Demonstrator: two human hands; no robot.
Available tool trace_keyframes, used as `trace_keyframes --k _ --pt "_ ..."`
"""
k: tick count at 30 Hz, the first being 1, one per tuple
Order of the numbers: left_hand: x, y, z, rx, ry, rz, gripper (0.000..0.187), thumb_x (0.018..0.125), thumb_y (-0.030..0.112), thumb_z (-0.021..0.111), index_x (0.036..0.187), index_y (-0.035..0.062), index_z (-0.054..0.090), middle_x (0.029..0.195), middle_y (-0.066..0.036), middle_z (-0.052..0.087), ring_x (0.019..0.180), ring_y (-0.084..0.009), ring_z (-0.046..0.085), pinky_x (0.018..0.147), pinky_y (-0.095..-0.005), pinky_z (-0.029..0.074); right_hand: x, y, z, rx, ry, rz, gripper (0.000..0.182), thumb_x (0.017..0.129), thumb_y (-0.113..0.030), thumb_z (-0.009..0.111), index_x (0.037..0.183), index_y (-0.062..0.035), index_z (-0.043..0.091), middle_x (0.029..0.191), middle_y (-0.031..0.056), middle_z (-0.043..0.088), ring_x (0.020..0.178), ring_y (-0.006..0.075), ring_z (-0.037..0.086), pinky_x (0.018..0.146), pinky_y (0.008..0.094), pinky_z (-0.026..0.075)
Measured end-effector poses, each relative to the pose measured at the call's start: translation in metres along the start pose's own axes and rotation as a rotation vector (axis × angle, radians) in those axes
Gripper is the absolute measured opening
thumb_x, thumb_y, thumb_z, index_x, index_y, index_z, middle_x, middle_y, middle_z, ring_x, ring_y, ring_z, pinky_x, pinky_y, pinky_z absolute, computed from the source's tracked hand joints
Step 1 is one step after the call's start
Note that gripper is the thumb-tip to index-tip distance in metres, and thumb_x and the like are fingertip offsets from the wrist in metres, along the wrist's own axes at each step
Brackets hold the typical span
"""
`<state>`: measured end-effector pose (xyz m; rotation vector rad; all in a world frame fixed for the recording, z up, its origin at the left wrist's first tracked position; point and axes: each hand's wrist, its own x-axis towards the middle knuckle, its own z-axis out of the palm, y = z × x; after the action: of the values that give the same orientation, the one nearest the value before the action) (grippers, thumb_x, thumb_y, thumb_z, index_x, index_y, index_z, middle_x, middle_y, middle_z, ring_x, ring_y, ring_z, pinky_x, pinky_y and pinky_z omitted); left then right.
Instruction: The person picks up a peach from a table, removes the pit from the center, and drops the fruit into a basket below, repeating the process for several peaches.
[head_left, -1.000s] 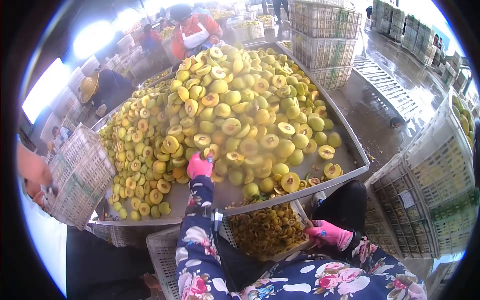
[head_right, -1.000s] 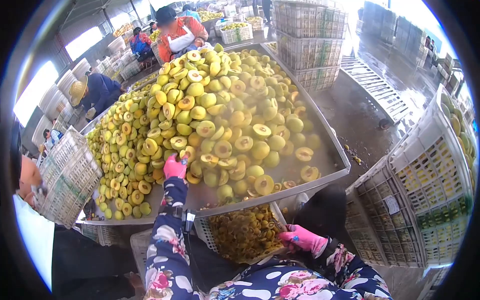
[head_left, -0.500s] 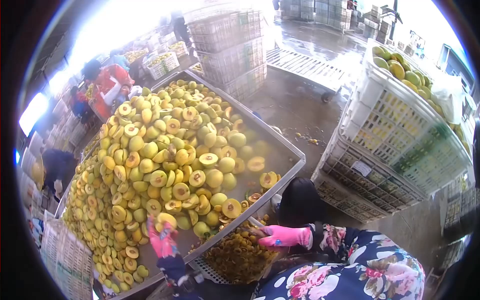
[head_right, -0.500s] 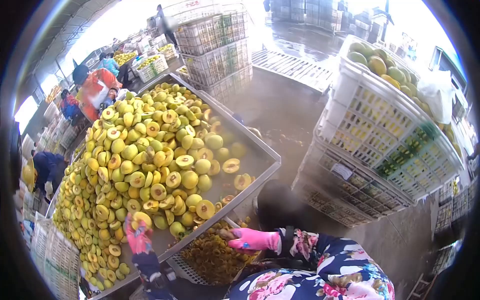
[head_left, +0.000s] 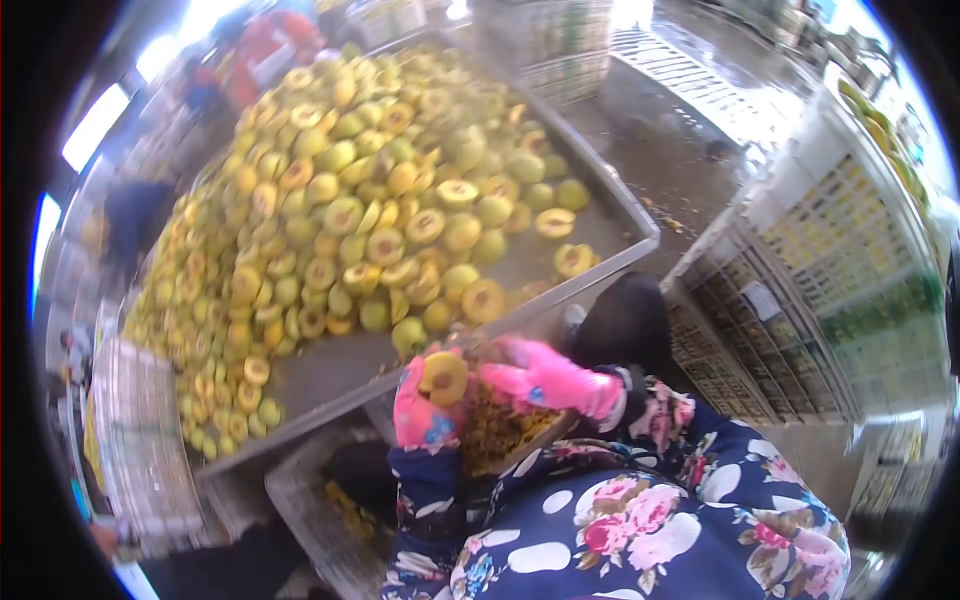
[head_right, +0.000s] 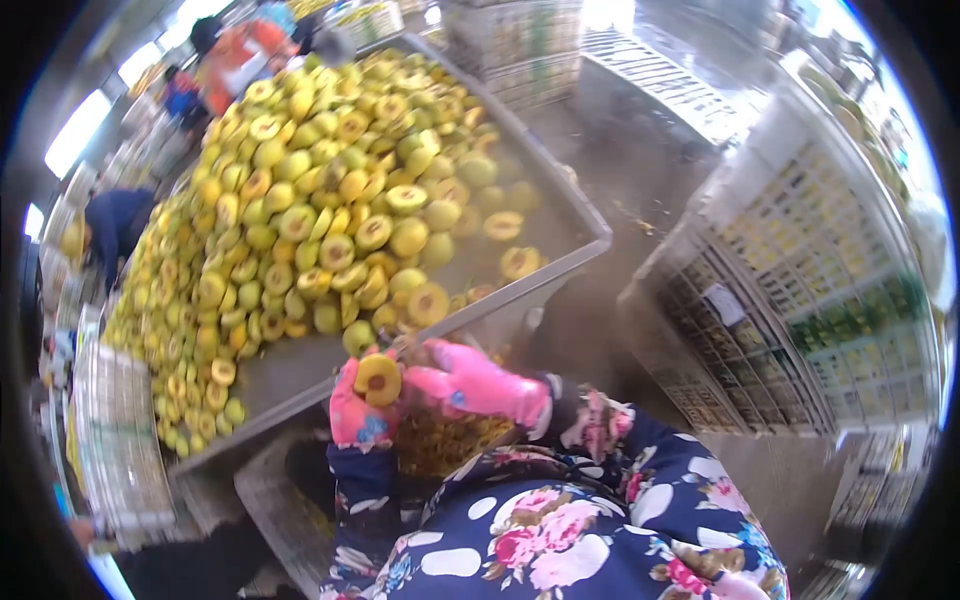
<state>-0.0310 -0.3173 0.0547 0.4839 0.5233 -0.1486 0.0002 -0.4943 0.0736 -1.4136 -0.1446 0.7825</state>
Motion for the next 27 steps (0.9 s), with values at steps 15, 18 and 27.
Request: trace_keyframes --k 15,18,27 --pt "-0.014 -0.012 0.002 0.182 -0.067 0.181 0.036 0.094 0.029 0.038 0.113 0.0001 0.046 0.105 -0.018 0.056 0.089 -0.0265 0.057 0.073 -0.0367 0.051 -0.031 -0.009 0.022 -0.576 -0.050 -0.122 0.035 0.085 -0.026 0.054 0.102 0.0038 0.047 0.077 0.0254 0.058 0.076 0.0412 0.057 0.063 0.0418 0.043" --pt "-0.015 -0.015 0.004 0.198 -0.054 0.221 0.034 0.093 0.027 0.042 0.112 0.0000 0.049 0.103 -0.016 0.058 0.087 -0.0219 0.058 0.071 -0.0324 0.051 -0.025 0.009 0.021 -0.654 -0.021 -0.235 0.034 0.085 -0.025 0.054 0.100 0.0041 0.047 0.077 0.0262 0.058 0.076 0.0426 0.057 0.063 0.0438 0.043" --pt "-0.007 -0.024 -0.001 0.277 -0.008 0.271 0.032 0.091 0.026 0.048 0.109 -0.0006 0.051 0.097 -0.015 0.059 0.083 -0.0204 0.059 0.068 -0.0321 0.052 -0.029 0.011 0.025 -0.804 0.041 -0.285 0.025 0.085 -0.021 0.054 0.093 0.0012 0.045 0.074 0.0251 0.056 0.073 0.0429 0.056 0.060 0.0454 0.043"
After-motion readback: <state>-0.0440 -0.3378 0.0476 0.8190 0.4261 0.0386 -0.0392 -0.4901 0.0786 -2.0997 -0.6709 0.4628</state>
